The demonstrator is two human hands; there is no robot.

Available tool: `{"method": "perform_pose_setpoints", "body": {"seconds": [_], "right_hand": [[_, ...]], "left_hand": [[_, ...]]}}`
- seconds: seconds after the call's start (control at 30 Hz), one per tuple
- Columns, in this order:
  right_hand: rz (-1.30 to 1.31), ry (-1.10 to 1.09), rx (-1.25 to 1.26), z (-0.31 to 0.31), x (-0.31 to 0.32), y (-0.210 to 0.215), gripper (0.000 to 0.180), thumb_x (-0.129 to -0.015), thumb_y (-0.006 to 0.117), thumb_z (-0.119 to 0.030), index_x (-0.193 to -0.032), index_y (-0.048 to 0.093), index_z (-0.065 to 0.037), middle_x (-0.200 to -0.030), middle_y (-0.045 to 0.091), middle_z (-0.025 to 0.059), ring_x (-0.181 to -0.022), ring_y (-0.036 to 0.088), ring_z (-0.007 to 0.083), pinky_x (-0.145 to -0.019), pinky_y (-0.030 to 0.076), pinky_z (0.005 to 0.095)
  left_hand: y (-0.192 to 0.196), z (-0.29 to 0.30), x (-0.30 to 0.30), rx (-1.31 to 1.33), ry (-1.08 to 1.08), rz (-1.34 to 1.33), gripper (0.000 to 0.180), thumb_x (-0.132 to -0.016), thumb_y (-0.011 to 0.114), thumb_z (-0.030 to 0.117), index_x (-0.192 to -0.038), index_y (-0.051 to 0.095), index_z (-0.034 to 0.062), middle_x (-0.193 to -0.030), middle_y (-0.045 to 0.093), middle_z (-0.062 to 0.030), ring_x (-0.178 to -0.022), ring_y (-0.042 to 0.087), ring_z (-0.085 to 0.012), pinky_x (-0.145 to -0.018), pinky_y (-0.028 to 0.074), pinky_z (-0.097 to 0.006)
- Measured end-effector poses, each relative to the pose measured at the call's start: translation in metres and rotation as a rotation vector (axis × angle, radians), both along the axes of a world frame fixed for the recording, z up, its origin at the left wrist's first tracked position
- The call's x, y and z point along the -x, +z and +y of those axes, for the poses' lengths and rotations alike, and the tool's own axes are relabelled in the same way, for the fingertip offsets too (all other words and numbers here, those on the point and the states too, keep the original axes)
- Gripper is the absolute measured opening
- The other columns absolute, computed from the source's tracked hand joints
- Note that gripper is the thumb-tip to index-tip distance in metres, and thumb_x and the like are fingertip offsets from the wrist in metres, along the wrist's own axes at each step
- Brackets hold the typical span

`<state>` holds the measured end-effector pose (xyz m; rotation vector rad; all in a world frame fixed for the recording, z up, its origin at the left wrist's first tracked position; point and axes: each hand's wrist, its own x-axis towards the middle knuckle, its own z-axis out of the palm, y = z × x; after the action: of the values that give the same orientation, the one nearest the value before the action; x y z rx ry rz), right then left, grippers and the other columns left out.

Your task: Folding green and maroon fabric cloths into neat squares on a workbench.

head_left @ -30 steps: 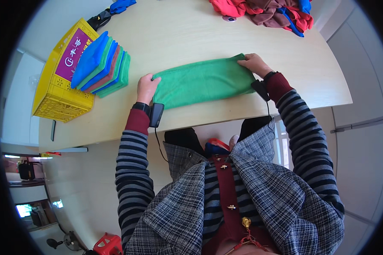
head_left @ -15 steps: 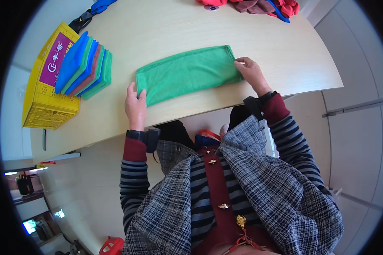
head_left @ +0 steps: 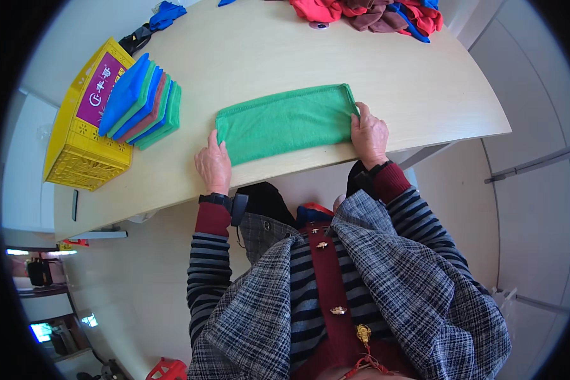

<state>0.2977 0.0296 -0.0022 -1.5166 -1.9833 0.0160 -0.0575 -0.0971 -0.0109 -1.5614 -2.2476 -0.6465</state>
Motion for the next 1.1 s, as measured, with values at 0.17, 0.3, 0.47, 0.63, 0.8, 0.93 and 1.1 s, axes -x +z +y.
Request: {"method": "perform_pose_setpoints", "body": {"seconds": [0.17,0.3,0.47,0.63,0.8,0.93,1.1], "right_hand": [[-0.05,-0.008,-0.068,-0.004,-0.005,-0.01,0.027,-0.095,0.062,-0.018,-0.121,0.058,-0.012,-0.077,0.07,0.0131,-0.073,0.067,0.0355,-0.076,0.05,0.0476],[-0.092,-0.019,0.039,-0.005,-0.013,-0.013,0.029,-0.094,0.063,-0.016,-0.122,0.059,-0.011,-0.087,0.071,0.0128,-0.084,0.068,0.0334,-0.08,0.049,0.0464],[-0.191,-0.028,0.01,-0.015,-0.022,-0.002,0.034,-0.092,0.063,-0.014,-0.125,0.059,-0.01,-0.098,0.069,0.0139,-0.096,0.065,0.0327,-0.084,0.048,0.0457],[-0.016,0.399,-0.044,-0.024,0.052,0.025,0.041,-0.091,0.066,-0.016,-0.129,0.057,-0.005,-0.11,0.067,0.0145,-0.105,0.061,0.0337,-0.093,0.046,0.0474],[-0.036,0.652,0.126,-0.038,0.13,-0.002,0.055,-0.101,0.051,-0.042,-0.141,0.051,-0.004,-0.138,0.057,0.0183,-0.131,0.049,0.0367,-0.112,0.036,0.05],[-0.139,0.534,0.109,-0.018,0.117,-0.026,0.062,-0.103,0.043,-0.049,-0.147,0.047,-0.005,-0.153,0.046,0.0168,-0.146,0.036,0.0381,-0.119,0.026,0.0536],[-0.291,0.375,0.16,0.019,0.067,-0.012,0.065,-0.105,0.04,-0.051,-0.154,0.039,-0.009,-0.162,0.035,0.014,-0.151,0.026,0.0382,-0.122,0.021,0.0538]], "left_hand": [[-0.006,-0.001,-0.001,0.023,-0.02,0.061,0.036,-0.094,0.066,0.019,-0.128,0.059,0.0109,-0.072,0.067,-0.0155,-0.068,0.065,-0.0372,-0.069,0.05,-0.051],[-0.001,-0.001,-0.001,0.125,0.02,0.02,0.036,-0.094,0.067,0.021,-0.127,0.059,0.0079,-0.077,0.068,-0.0155,-0.076,0.066,-0.036,-0.075,0.049,-0.049],[0.018,-0.01,-0.016,0.048,0.005,0.069,0.038,-0.093,0.069,0.023,-0.124,0.06,0.0046,-0.092,0.069,-0.0165,-0.092,0.064,-0.0345,-0.085,0.047,-0.049],[0.028,0.008,-0.045,0.094,-0.301,0.061,0.044,-0.091,0.069,0.022,-0.129,0.058,0.0023,-0.115,0.065,-0.0156,-0.109,0.059,-0.0328,-0.097,0.043,-0.047],[-0.008,0.035,-0.058,0.149,-0.546,-0.002,0.049,-0.097,0.061,0.023,-0.141,0.052,0.0051,-0.142,0.054,-0.0145,-0.133,0.049,-0.0332,-0.113,0.036,-0.047],[-0.006,0.046,-0.062,0.342,-0.465,-0.016,0.054,-0.102,0.051,0.035,-0.151,0.044,0.0115,-0.16,0.038,-0.0117,-0.149,0.032,-0.0313,-0.121,0.025,-0.051],[-0.005,0.053,-0.041,0.392,-0.344,-0.049,0.061,-0.104,0.043,0.048,-0.157,0.036,0.0178,-0.165,0.029,-0.0091,-0.153,0.023,-0.0298,-0.122,0.019,-0.056]]}}
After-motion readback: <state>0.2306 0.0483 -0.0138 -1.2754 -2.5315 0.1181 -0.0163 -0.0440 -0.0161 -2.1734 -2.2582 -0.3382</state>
